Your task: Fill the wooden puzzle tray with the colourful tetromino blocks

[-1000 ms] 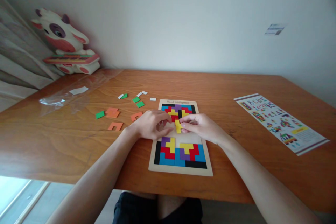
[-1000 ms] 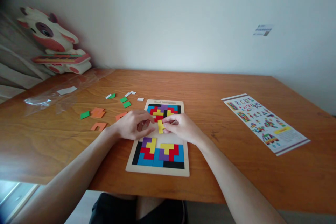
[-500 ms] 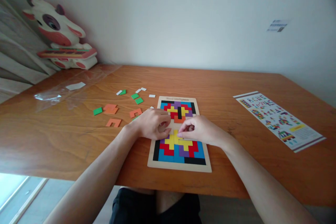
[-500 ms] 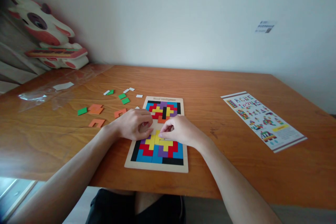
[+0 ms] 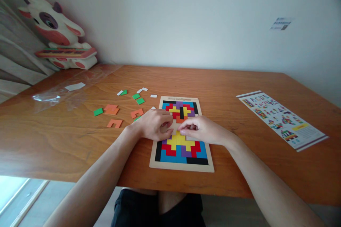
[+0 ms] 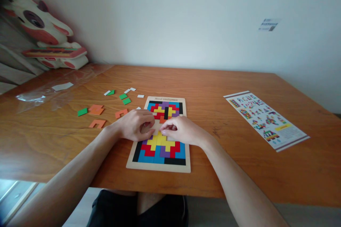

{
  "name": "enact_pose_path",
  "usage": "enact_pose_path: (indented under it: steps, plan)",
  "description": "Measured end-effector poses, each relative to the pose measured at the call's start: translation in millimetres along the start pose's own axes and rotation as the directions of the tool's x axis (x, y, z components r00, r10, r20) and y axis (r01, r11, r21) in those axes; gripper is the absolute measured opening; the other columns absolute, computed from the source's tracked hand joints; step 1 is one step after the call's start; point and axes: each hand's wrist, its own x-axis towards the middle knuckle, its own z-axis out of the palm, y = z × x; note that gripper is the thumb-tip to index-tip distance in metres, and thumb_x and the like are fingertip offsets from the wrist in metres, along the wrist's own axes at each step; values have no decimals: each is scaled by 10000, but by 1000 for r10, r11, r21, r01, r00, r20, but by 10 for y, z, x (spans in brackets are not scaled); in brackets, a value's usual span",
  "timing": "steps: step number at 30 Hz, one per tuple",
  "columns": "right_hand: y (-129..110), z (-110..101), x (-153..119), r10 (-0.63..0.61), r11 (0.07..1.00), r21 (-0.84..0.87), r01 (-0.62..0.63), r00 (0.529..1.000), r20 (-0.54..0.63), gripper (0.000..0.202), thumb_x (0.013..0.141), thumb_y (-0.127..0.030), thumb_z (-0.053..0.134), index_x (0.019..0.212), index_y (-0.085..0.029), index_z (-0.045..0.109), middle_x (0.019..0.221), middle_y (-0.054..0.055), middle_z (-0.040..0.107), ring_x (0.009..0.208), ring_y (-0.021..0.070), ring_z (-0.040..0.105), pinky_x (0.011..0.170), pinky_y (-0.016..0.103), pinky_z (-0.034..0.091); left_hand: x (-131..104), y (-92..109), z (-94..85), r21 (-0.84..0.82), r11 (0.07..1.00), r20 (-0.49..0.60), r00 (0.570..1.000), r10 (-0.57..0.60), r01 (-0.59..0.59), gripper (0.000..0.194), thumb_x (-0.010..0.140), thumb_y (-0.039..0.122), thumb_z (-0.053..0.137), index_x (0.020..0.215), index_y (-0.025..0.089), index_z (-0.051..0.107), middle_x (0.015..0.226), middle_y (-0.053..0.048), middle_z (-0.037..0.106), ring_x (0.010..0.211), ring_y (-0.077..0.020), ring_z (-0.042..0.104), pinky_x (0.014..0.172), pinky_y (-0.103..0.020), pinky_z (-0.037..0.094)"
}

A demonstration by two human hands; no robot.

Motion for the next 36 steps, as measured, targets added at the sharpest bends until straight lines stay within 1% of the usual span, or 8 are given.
enact_pose_path:
  steps: [11,16,20,22,24,30,34,36]
  plan:
    - [-9,-12,-1,-5,998,-66,3,1000,-26,293,954,-396,549,862,-177,722,812,51,730,702,152,613,631,285,443,-8,-10,27,32,999,16,1000,5,-5,109,805,276,578,736,197,549,712,-8,588,641,-145,515,619,-276,408]
    - [-28,2,32,-86,993,55,106,953,-291,327,962,-477,531,1038,-201,690,793,33,668,711,153,594,629,290,440,-49,-96,-98,163,980,-190,978,-84,116,157,889,259,498,900,192,640,717,-13,639,661,-151,589,621,-265,428]
    - [-31,-1,76,-65,955,201,216,818,-572,335,929,-504,570,1074,-211,646,725,1,569,721,157,571,647,296,457,-185,-275,-288,305,785,-482,798,-362,540,234,933,318,474,1019,194,653,881,-63,698,860,-223,648,762,-321,483]
    - [-11,-13,96,-18,939,254,232,771,-636,324,909,-504,594,1062,-220,629,733,1,556,741,164,574,638,294,462,-275,-364,-348,308,647,-517,693,-502,698,305,932,388,492,1106,188,643,982,-100,697,955,-277,642,829,-373,494]
    - [24,-26,115,20,933,281,226,745,-666,323,897,-508,604,1062,-230,611,754,8,556,758,171,575,600,286,448,-351,-435,-366,302,570,-495,637,-591,764,377,919,470,515,1125,182,643,1023,-121,691,987,-309,632,867,-409,498]
    - [137,-40,163,56,926,305,222,719,-693,335,887,-486,600,1103,-232,569,769,-7,528,618,129,473,511,274,369,-380,-480,-315,344,624,-375,712,-593,701,335,958,407,438,1015,184,681,1047,-130,701,1046,-298,631,886,-397,501]
    - [168,-36,178,54,912,324,253,706,-706,329,872,-463,619,1092,-224,568,796,-3,545,609,119,455,501,271,341,-403,-445,-364,302,599,-297,670,-680,742,362,933,515,483,881,210,671,912,-87,710,857,-270,670,713,-348,496]
    - [174,-38,179,59,909,330,253,707,-704,332,868,-458,624,1093,-220,571,813,1,554,611,117,455,502,270,337,-458,-457,-406,261,661,-197,709,-677,704,407,881,606,546,808,218,645,856,-61,702,795,-248,662,665,-321,470]
